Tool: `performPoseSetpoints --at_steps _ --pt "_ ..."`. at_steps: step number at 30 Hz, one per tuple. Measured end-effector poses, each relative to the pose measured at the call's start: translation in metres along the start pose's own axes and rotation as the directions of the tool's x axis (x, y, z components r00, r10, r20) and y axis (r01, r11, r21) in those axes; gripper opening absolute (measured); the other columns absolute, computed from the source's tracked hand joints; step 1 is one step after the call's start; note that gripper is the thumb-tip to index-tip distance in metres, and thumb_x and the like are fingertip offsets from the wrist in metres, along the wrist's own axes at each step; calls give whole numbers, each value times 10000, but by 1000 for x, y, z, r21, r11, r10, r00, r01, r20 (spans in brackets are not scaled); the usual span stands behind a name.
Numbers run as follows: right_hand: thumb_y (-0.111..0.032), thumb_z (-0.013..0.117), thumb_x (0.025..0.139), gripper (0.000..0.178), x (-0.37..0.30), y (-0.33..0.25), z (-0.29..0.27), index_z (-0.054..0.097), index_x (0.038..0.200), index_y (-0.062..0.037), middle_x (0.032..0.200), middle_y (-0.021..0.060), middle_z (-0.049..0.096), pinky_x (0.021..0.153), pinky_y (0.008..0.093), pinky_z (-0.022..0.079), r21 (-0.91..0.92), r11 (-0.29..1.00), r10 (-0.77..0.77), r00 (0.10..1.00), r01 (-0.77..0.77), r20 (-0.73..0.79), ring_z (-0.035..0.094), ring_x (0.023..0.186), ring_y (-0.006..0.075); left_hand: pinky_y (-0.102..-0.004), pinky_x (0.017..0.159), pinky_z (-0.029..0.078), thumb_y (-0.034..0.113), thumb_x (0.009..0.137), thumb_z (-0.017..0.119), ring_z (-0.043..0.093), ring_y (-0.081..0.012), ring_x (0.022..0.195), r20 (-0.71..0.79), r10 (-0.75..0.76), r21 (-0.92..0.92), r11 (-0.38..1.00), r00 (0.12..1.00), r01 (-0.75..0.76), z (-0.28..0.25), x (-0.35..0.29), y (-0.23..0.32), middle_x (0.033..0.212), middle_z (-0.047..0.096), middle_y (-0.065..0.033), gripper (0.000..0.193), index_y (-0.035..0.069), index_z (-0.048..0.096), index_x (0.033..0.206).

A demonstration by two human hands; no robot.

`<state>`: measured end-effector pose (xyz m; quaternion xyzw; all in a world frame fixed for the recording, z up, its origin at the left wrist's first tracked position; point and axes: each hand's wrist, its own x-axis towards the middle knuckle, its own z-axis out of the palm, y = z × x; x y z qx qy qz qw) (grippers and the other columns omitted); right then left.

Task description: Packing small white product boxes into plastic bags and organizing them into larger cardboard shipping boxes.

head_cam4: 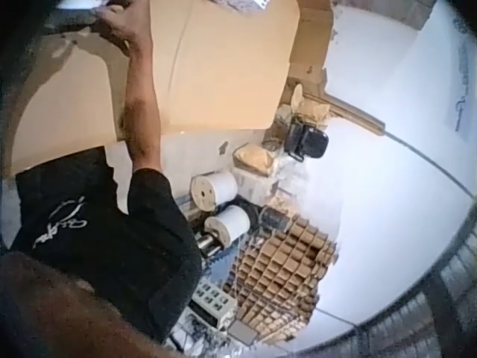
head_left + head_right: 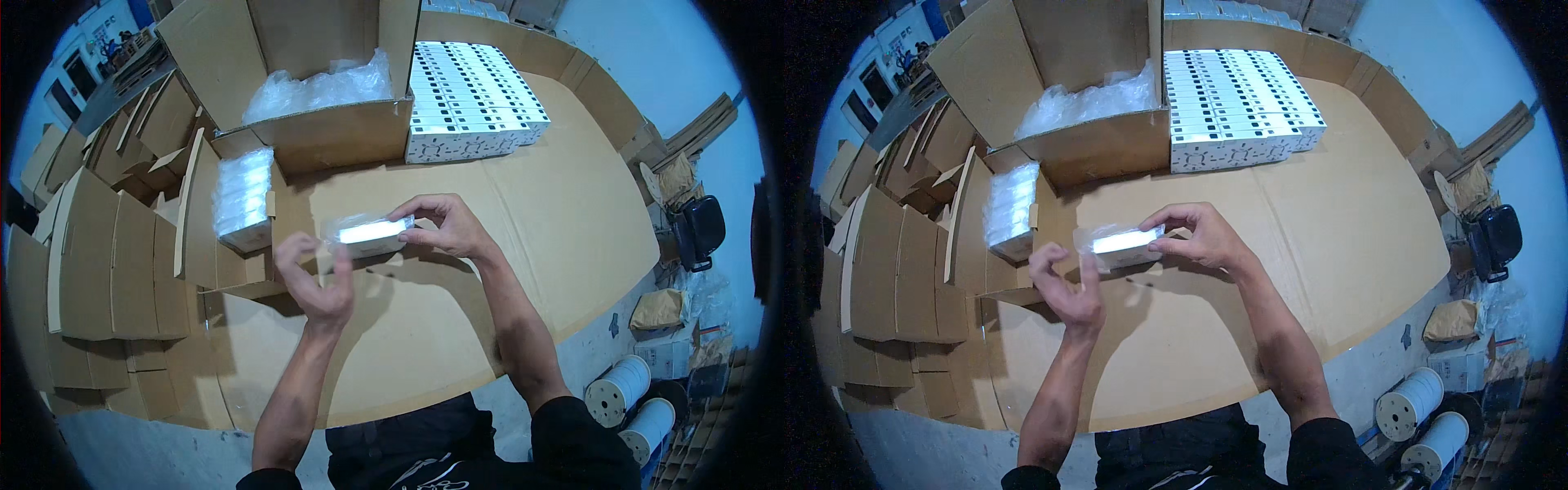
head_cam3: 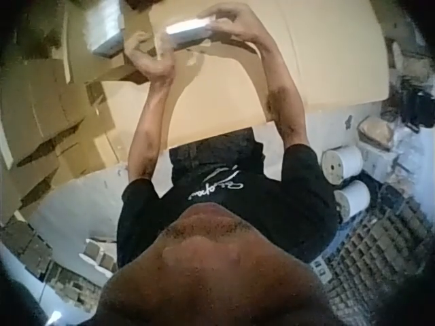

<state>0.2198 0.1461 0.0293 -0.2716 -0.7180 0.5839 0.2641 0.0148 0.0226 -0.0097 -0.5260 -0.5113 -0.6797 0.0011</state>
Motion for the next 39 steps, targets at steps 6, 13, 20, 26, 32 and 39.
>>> performPoseSetpoints --at_steps 6,13,20,26,32,39 --pt "-26 786 861 311 0 5 -3 719 1162 16 1109 108 735 954 329 548 -4 999 -34 999 34 18 681 1050 177 -511 1093 470 6 832 740 634 -285 1134 482 267 170 906 834 -388 11 4 18 1132 679 -76 284 66 693 1106" --pt "-44 787 862 299 1 8 0 723 1148 14 1104 108 736 945 326 551 16 998 -69 997 69 24 683 1043 169 -501 1068 485 -9 872 729 668 -300 1119 398 173 171 951 901 -258 3 15 9 1138 706 -105 300 34 676 1164" --pt "-104 779 878 293 -2 6 -5 735 1151 -6 1075 94 739 811 300 578 -68 998 15 1000 -14 9 683 980 146 -354 1005 506 -43 880 735 654 -209 1126 434 -263 -30 952 862 305 4 12 3 1146 704 -116 353 -1 625 1213" --pt "-96 815 801 374 3 -9 11 747 1165 -43 1136 81 752 906 347 541 -246 942 -259 961 229 -97 692 1006 202 -293 964 500 -50 898 724 617 -162 1100 442 -379 -129 870 813 475 1 11 -2 1146 655 -89 385 -12 583 1254" --pt "-72 768 820 368 -5 -18 14 714 1183 -50 1045 147 706 866 418 533 -567 782 -286 957 259 42 660 983 318 -327 966 520 29 879 763 668 -196 1096 420 -344 -26 921 840 389 5 12 7 1160 694 -107 359 7 630 1211" --pt "-18 710 859 251 -7 -30 16 684 1107 0 988 165 680 849 446 524 -684 707 -273 962 180 -28 641 920 366 -448 1055 482 38 907 702 600 -397 1217 389 -250 76 968 886 240 -1 -13 15 1360 564 -242 572 -26 453 1417"
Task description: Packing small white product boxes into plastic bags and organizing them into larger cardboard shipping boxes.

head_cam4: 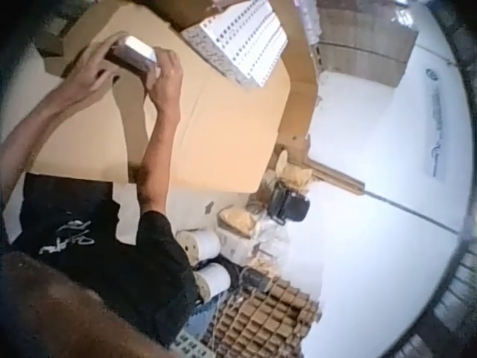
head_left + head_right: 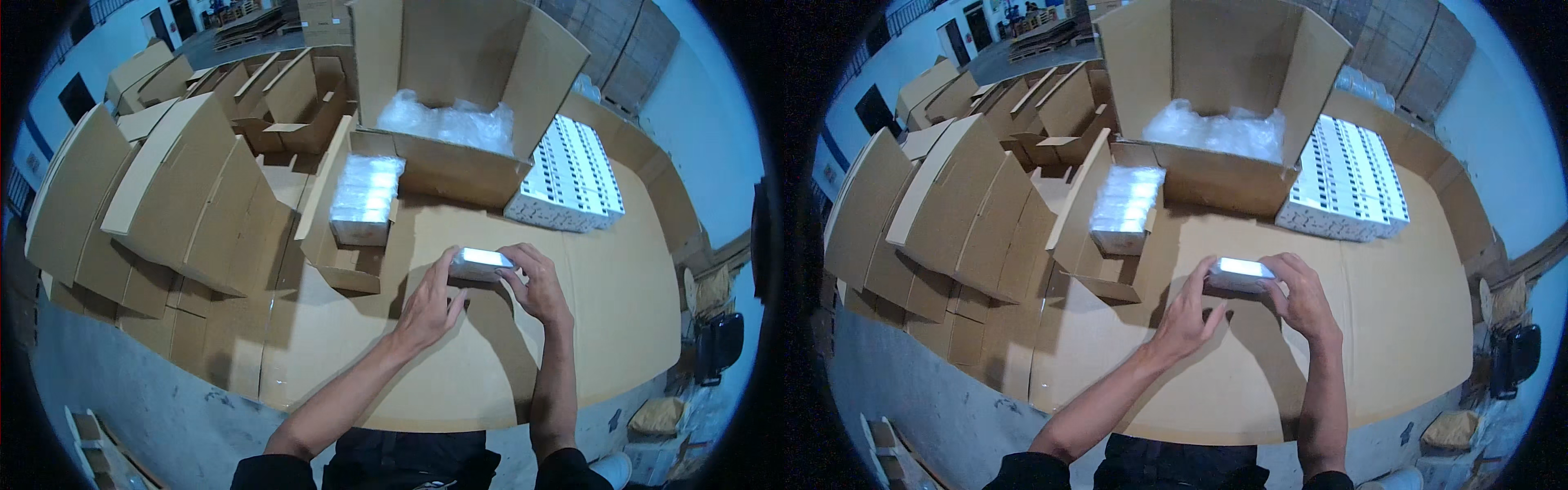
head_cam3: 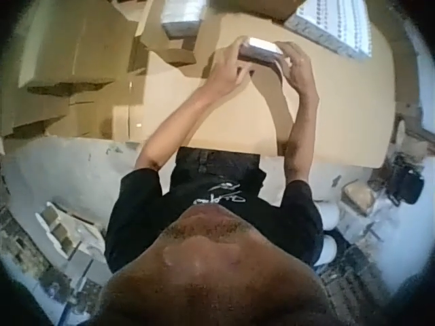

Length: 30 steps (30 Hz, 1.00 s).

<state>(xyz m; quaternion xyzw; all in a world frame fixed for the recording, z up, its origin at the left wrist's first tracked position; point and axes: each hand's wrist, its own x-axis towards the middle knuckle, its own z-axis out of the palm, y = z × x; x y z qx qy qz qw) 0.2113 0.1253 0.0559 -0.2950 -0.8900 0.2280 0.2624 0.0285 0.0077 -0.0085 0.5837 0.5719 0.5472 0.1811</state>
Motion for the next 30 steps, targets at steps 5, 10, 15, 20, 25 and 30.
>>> performPoseSetpoints --at_steps 5,10,15,20,25,30 --pt "-2 677 903 201 11 14 -1 677 1102 22 954 148 676 688 339 525 -13 998 58 998 -58 -33 658 785 260 -517 1169 334 231 929 685 407 -407 1407 172 22 509 854 985 -108 -11 -46 -2 1484 452 -238 625 -45 444 1435" --pt "22 650 911 252 37 1 11 647 1163 26 984 175 674 730 363 550 -20 1000 -9 981 5 -196 674 801 296 -519 1192 294 338 924 675 372 -386 1430 248 -20 542 831 969 -122 -27 -63 14 1512 428 -212 661 -31 463 1430" --pt "43 527 1014 280 64 -38 45 527 1292 80 1087 118 668 869 310 559 631 775 71 986 42 -153 663 967 151 -522 1141 365 344 929 667 406 -373 1407 221 -29 526 845 975 -95 -26 -58 0 1492 464 -173 601 7 513 1401" --pt "46 525 1018 284 80 -63 78 519 1301 69 1070 107 663 886 303 551 706 709 12 1000 -1 -11 665 966 153 -524 1070 442 327 940 653 453 -372 1368 224 -132 496 868 966 4 -29 -50 4 1473 497 -140 540 43 549 1387" --pt "22 616 970 272 93 -72 78 587 1241 28 1033 146 667 817 319 540 465 885 -48 996 8 73 678 926 185 -487 1102 434 257 941 632 366 -349 1453 275 -171 476 879 946 20 -26 -41 3 1514 457 -136 505 4 539 1368" --pt "16 633 943 270 112 -97 66 608 1212 20 1033 157 653 794 356 545 190 938 -309 948 291 74 674 893 272 -479 1118 428 255 940 628 343 -351 1465 222 -92 465 885 971 -23 -26 -47 -8 1514 451 -144 492 -6 550 1350"
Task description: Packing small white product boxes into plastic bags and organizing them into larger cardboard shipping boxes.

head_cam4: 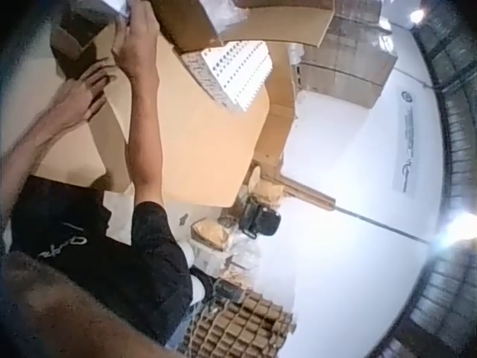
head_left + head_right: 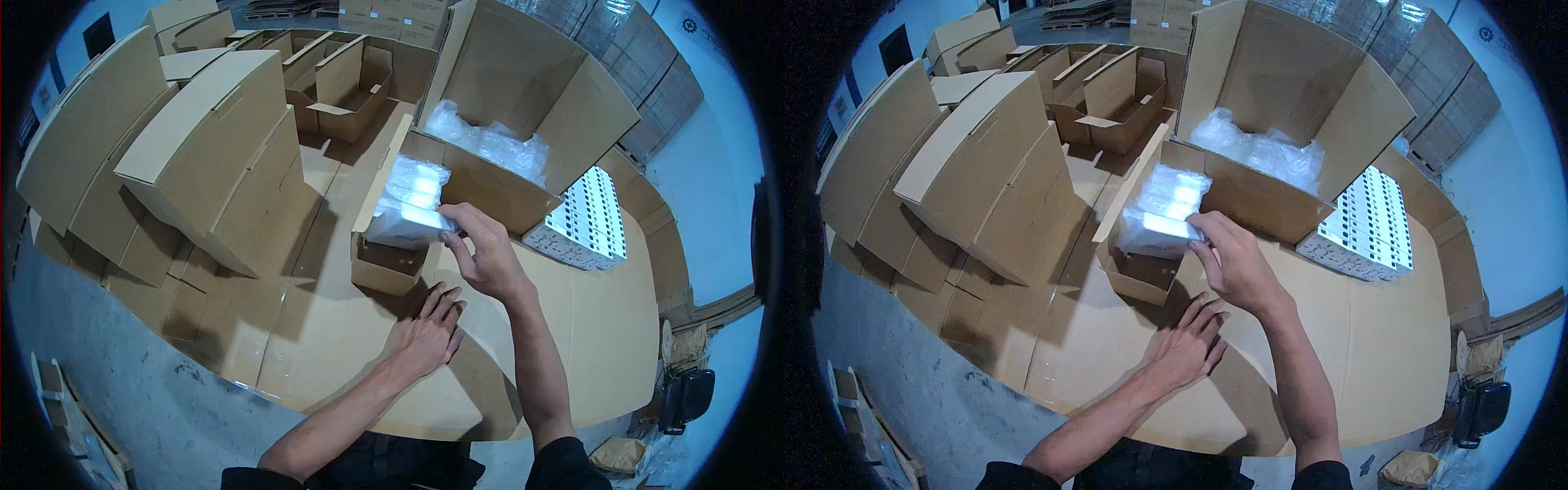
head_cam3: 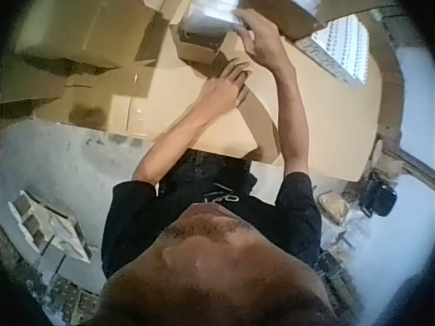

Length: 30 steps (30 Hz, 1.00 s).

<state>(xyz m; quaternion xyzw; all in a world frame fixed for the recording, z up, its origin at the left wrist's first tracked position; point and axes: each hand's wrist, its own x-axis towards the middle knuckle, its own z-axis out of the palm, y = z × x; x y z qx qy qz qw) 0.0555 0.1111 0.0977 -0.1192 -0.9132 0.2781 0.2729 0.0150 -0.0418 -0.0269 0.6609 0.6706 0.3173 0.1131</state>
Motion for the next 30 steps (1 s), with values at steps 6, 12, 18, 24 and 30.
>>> performPoseSetpoints --at_steps 6,12,18,24,30 --pt "-4 653 911 264 5 -5 18 613 1172 13 1038 186 596 798 452 516 -162 987 -9 999 15 35 617 918 391 -476 1188 332 279 942 615 335 -352 1464 -3 53 5 999 999 -53 7 3 -2 1497 455 -171 521 -1 533 1373" --pt "-6 668 895 259 -2 5 38 604 1146 -1 1042 196 565 805 477 512 -223 974 23 997 -39 -73 607 938 408 -466 1183 365 330 970 572 339 -404 1454 142 -25 52 998 990 18 -9 10 8 1495 451 -241 553 -25 515 1390" --pt "-1 691 870 237 1 -2 47 567 1070 -27 1020 186 566 752 507 509 -238 969 54 997 -67 -61 616 900 415 -467 1196 335 363 948 594 388 -400 1422 151 -71 72 996 986 61 -13 6 8 1455 492 -248 576 -27 533 1368" --pt "-42 713 864 205 2 -1 58 590 1027 -28 985 176 559 769 490 521 -332 943 14 997 -37 -72 615 894 382 -486 1113 426 321 887 660 440 -393 1373 83 -29 81 996 996 22 -3 1 0 1388 545 -231 552 -16 576 1316" --pt "-106 740 872 214 -8 21 50 645 1047 -28 1068 170 584 826 463 543 -271 957 88 993 -107 -80 640 969 360 -479 1029 492 291 860 693 463 -398 1349 212 -110 19 994 971 108 5 10 4 1369 560 -222 527 -11 598 1281"
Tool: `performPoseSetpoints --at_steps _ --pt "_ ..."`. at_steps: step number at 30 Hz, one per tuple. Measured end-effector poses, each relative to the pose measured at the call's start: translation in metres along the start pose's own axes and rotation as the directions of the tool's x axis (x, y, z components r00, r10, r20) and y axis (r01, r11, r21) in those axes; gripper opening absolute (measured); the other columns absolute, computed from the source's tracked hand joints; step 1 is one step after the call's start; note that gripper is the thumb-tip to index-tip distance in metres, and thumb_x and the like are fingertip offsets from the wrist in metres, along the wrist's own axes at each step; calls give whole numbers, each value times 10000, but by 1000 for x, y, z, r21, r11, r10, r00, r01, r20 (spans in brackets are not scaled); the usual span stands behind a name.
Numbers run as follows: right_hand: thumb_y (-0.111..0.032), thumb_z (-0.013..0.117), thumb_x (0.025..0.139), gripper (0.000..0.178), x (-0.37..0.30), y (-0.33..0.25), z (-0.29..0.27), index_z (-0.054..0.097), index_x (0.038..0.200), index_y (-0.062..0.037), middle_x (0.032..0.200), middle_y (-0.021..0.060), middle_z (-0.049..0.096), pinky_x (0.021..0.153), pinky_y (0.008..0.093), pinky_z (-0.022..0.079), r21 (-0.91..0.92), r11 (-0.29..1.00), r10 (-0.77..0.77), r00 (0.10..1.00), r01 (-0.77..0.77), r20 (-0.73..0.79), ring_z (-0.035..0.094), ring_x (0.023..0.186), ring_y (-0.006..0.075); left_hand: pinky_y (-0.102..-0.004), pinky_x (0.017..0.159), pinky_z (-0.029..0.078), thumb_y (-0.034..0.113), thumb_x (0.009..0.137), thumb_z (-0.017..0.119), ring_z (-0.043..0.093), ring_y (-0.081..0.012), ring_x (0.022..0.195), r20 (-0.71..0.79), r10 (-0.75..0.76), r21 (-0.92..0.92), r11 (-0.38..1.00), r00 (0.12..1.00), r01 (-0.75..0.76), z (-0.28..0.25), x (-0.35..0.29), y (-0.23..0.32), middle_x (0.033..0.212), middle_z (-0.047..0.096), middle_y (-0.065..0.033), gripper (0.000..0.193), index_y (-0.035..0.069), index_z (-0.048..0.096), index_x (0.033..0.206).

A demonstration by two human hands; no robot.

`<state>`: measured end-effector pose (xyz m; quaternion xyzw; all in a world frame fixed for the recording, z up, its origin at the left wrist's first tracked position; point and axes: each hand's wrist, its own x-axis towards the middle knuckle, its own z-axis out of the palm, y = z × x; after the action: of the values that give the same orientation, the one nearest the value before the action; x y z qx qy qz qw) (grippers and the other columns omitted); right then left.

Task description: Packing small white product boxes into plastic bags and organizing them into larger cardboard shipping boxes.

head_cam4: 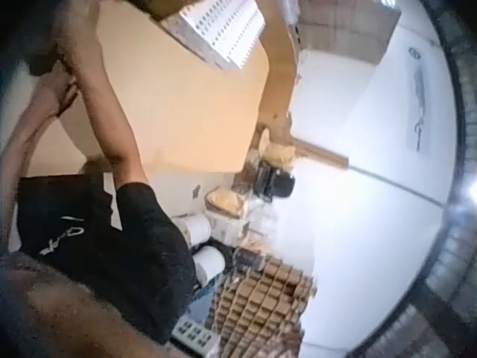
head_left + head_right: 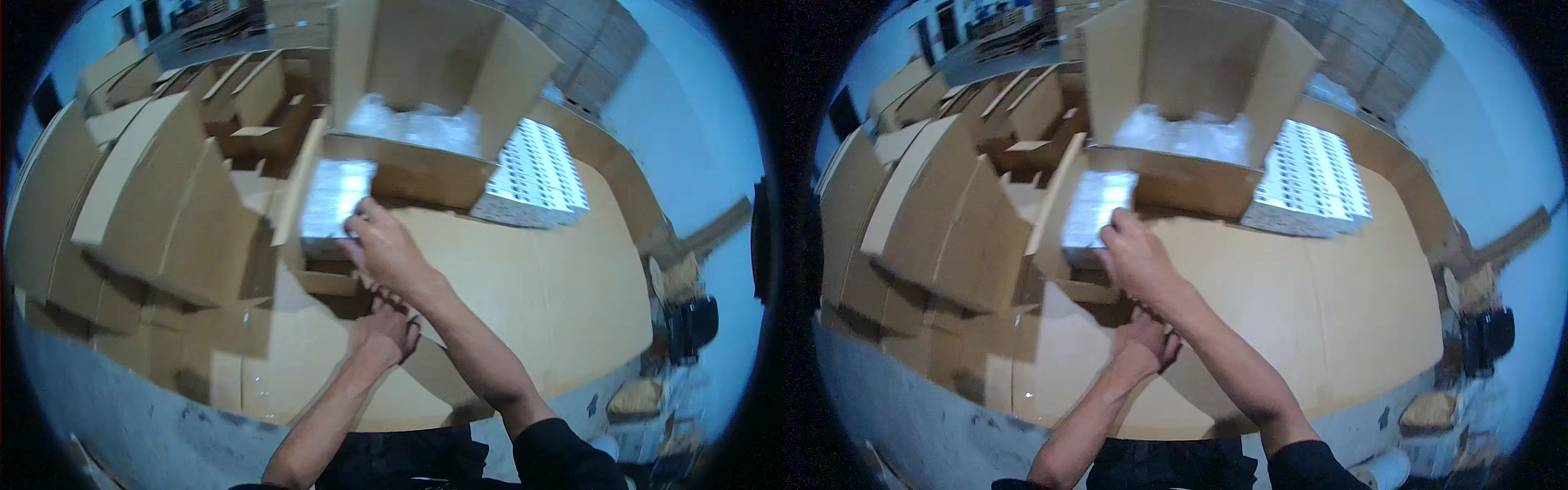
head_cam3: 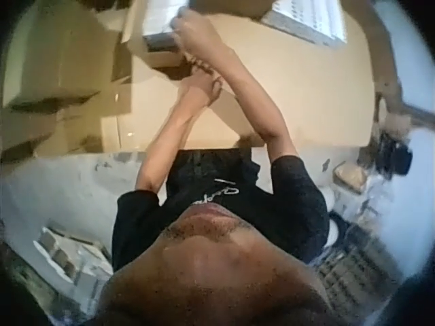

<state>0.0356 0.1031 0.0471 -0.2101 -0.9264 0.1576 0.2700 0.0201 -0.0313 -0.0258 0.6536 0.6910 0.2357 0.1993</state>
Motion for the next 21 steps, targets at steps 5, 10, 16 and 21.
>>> performPoseSetpoints --at_steps 5,10,16,21 --pt "-114 749 876 281 -17 -4 -42 670 1142 -67 1145 137 602 794 398 556 197 980 15 984 22 -180 661 929 295 -469 1069 467 213 878 683 452 -389 1366 -160 101 -5 995 982 -103 -10 -7 -4 1416 543 -194 477 -13 591 1288" --pt "-7 690 855 288 -63 73 -124 661 1141 -30 1033 110 653 653 309 533 139 984 162 865 -108 -475 656 772 194 -514 1192 311 143 888 669 422 -385 1396 -220 189 57 982 957 -181 -11 1 3 1437 531 -168 460 17 585 1322" --pt "10 643 858 426 -137 181 -204 625 1282 -24 1122 143 678 682 291 549 162 904 398 638 -397 -659 659 773 174 -503 1201 294 116 909 630 410 -403 1406 -172 189 54 982 967 -183 -16 1 20 1430 534 -190 417 7 586 1309" --pt "18 622 853 473 -175 255 -221 598 1322 -30 1213 190 637 809 341 562 13 860 360 589 -510 -723 676 915 257 -524 1185 307 105 881 661 420 -411 1394 -195 174 53 985 965 -167 -12 1 10 1425 537 -184 432 16 586 1297"
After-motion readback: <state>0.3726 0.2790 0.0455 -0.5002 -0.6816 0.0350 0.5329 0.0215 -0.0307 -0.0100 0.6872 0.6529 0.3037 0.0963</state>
